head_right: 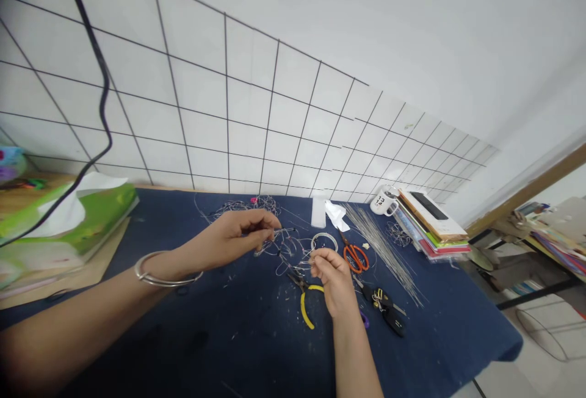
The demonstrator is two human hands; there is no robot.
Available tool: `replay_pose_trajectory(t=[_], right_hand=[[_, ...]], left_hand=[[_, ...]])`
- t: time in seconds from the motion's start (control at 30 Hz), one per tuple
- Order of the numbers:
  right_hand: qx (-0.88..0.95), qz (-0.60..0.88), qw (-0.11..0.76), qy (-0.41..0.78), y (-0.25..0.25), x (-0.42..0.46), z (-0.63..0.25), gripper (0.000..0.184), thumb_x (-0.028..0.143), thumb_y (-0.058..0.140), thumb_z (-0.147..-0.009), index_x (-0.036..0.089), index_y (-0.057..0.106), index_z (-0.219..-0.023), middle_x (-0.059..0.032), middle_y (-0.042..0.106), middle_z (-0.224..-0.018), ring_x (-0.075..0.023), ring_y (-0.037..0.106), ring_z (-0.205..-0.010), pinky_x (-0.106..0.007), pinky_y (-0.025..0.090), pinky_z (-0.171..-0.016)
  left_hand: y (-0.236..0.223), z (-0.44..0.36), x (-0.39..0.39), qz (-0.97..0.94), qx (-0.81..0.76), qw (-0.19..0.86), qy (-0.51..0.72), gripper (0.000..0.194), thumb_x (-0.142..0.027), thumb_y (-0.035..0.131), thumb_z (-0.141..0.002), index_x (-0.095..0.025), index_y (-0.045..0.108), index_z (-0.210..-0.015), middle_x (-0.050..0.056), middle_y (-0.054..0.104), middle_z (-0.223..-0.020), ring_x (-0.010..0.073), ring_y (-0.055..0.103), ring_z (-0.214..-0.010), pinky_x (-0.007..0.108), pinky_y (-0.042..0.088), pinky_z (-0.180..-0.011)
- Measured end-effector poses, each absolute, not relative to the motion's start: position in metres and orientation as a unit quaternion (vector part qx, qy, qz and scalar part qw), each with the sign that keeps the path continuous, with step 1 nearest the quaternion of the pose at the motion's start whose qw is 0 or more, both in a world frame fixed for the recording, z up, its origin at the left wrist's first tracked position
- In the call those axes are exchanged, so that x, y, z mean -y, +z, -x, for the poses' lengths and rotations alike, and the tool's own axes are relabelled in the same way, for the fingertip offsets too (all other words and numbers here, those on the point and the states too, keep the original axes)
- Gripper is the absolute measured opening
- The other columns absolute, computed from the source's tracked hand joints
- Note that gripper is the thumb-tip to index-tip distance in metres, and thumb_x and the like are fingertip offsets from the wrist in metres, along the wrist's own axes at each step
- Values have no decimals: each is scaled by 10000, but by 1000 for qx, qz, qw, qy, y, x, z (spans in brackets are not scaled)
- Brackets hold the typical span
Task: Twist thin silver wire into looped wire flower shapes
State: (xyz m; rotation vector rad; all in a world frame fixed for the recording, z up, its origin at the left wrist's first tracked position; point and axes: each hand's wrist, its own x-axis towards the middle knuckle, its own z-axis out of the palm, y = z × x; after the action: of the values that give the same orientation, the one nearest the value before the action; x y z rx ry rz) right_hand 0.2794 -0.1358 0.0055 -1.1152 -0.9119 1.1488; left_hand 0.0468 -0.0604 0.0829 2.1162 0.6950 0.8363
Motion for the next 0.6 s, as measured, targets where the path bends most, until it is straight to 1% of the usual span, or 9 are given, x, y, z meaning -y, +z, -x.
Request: replay_pose_trajectory(t=[0.37,0.6], right_hand=[[407,520,603,449,2,135,-280,155,279,676,-703,182,675,-823,-24,628,-723,-110,508,-588,-258,386,-574],[397,516,610,453,2,135,-281,162,294,668,-712,176,674,-822,-21,610,-682,-101,486,-563,-257,378,-570]], left_hand=[[84,-47,61,-826,-270,375,324,219,-214,404,-807,-170,558,-956,14,582,-693,89,511,-592,218,408,-556],[82,-47,59,-829,-268,371,322,216,-214,405,-810,-167,553,-959,11,576,-687,88,512,-591,216,403,-558]])
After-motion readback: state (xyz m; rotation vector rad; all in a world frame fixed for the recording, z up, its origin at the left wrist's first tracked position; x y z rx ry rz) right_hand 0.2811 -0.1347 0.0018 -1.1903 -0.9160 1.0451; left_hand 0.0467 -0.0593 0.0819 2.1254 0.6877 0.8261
